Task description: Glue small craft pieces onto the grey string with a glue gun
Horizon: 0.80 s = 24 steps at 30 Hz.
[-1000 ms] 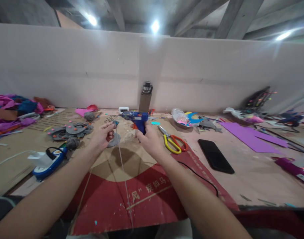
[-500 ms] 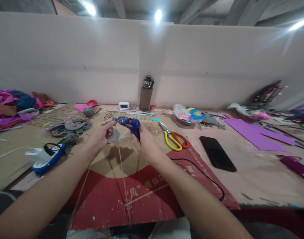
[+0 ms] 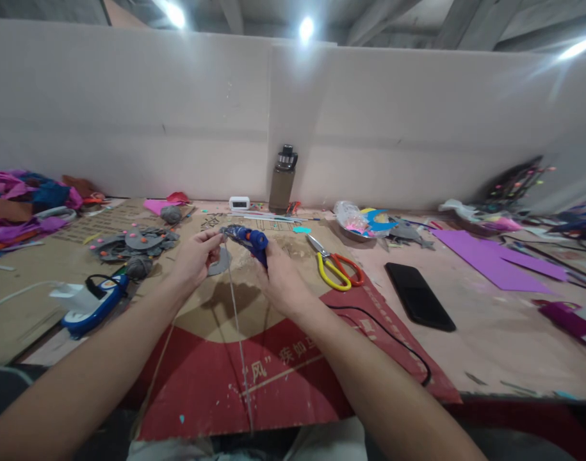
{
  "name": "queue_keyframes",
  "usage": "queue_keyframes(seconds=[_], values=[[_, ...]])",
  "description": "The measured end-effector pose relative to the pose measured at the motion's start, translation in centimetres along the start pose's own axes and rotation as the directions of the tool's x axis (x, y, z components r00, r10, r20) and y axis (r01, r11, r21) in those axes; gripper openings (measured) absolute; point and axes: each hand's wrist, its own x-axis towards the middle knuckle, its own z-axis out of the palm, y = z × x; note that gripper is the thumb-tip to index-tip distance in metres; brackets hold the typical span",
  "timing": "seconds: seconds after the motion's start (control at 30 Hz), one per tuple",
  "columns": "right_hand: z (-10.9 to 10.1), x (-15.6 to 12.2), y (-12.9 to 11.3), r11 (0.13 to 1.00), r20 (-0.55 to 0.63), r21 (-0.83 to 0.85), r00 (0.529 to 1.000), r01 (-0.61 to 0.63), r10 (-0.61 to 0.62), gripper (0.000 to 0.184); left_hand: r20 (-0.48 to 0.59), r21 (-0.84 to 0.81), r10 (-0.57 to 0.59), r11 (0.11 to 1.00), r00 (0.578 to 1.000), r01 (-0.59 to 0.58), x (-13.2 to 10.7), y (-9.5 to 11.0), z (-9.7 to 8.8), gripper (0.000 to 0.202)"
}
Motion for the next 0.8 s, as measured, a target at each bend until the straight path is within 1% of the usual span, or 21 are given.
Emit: queue_keyframes(seconds=[0.23,0.47,0.57,0.73,0.8], values=[[-0.27,-0.10,0.01,1.000,-0.006,-0.020,1.000,-0.007,0.007,0.034,-0.059,0.012,0.023,1.000,0.998,-0.023,-0.28,0.46,0.13,0.027],[-0.12,-0.13,-0.14,0.999,0.023,-0.023,0.999,-0.024,0.025,0.031,-0.002,0.010,0.008,1.000,1.000,-0.008,-0.30,0.43,0.14,0.024],[-0.06,-0.18,-0.05,1.000,0.009,-0.027,1.000,-0.013,0.013,0.034,-0.005,0.006,0.013,1.000,1.000,-0.013,-0.30,0.48,0.15,0.024],[0.05,-0.22,0.24,0.999,-0.007,-0.047,1.000,0.004,-0.004,0.035,-0.048,0.002,0.019,1.000,0.999,-0.019,-0.26,0.51,0.11,0.026],[0.08,-0.21,0.19,0.999,-0.007,-0.050,1.000,-0.004,0.004,0.035,-0.037,0.001,0.016,1.000,0.999,-0.016,-0.20,0.38,0.07,0.026]])
